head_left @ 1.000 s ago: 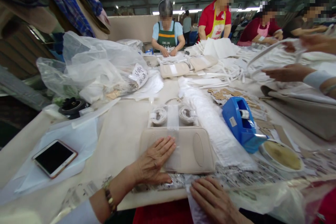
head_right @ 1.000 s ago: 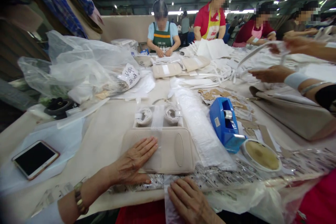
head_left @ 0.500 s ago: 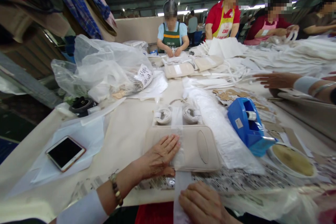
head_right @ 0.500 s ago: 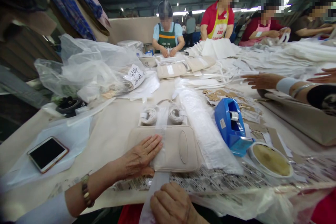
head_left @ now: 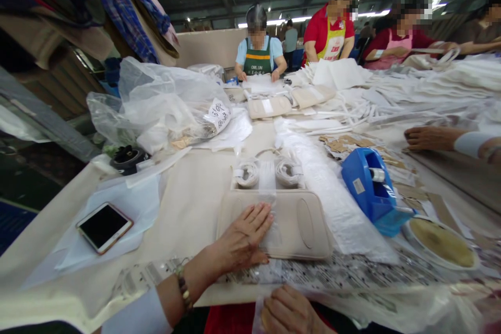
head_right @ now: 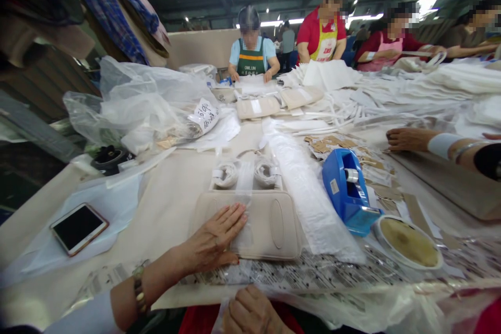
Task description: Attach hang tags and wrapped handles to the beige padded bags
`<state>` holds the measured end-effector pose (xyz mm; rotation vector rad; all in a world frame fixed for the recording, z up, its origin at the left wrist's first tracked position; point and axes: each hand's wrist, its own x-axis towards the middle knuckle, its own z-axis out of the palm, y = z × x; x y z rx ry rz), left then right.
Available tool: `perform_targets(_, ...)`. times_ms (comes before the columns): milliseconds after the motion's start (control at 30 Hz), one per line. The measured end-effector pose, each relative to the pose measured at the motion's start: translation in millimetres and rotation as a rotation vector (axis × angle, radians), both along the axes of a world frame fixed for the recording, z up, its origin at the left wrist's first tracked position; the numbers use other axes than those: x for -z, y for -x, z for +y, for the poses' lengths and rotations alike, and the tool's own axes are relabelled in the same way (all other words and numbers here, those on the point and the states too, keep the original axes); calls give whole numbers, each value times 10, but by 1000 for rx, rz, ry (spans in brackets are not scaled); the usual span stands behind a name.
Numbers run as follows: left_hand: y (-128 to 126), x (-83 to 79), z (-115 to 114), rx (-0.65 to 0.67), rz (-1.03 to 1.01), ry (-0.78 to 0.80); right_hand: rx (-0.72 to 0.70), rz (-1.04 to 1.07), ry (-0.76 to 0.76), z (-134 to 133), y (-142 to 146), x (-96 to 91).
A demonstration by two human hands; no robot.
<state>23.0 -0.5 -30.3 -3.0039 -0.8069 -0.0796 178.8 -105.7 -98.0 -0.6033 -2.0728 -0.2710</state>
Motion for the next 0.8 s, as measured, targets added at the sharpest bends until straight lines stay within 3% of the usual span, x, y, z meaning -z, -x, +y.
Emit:
perform_targets(233,35,263,-42,45,-116,-189,10,-10,42,-28,-15,-71)
perform_targets(600,-102,216,29,2,-98,-165,-56,-99,123,-87,-58,-219)
perform_targets(700,-106,200,32,-10,-95,-129,-113,-150,158,-50,-124,-424)
perform_targets(800,-94,186,34,-10,-106,-96,-168,-229,289,93,-238,-777)
